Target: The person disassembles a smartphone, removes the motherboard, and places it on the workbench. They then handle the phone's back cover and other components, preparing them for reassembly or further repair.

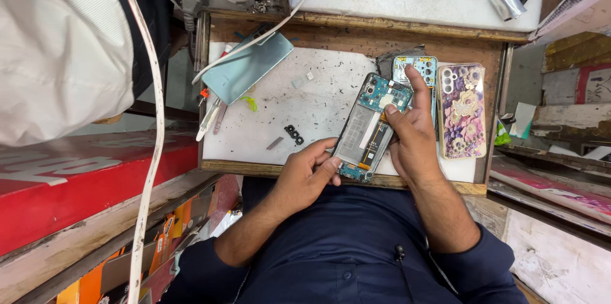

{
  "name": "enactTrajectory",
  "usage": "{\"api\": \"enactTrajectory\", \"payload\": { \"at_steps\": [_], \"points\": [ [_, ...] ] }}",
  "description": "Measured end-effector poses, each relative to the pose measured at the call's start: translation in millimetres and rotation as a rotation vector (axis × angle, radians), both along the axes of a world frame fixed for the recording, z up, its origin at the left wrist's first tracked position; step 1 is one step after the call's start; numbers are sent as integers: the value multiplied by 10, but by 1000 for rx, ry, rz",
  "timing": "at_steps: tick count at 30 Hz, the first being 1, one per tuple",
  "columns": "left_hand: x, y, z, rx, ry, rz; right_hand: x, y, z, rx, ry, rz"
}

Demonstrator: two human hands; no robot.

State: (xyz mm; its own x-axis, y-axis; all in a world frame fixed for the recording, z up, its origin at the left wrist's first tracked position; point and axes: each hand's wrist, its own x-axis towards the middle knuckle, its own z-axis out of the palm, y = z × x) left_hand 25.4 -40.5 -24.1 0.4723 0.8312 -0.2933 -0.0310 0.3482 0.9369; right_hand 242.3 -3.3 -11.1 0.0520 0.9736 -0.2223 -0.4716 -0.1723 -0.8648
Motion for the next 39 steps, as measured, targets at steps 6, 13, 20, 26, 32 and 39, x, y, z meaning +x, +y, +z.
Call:
{"api": "enactTrajectory", "payload": {
  "at_steps": [6,13,20,26,32,39],
  "points": [
    [37,-36,-67,-20,-64,8,-160,3,-98,-200,294,57],
    [-62,53,30,107,358,-91,-181,3,-482,-140,530,210],
    [28,293,201,378,666,24,-215,-110,-603,-155,456,322],
    [48,551,259,369,465,351,-259,-78,-558,-248,390,237],
    [-428,612,255,721,621,416,-257,10,-474,-256,373,87],
    [-812,523,262,763,971,389,-286,-10,-444,-228,347,112]
  ]
}}
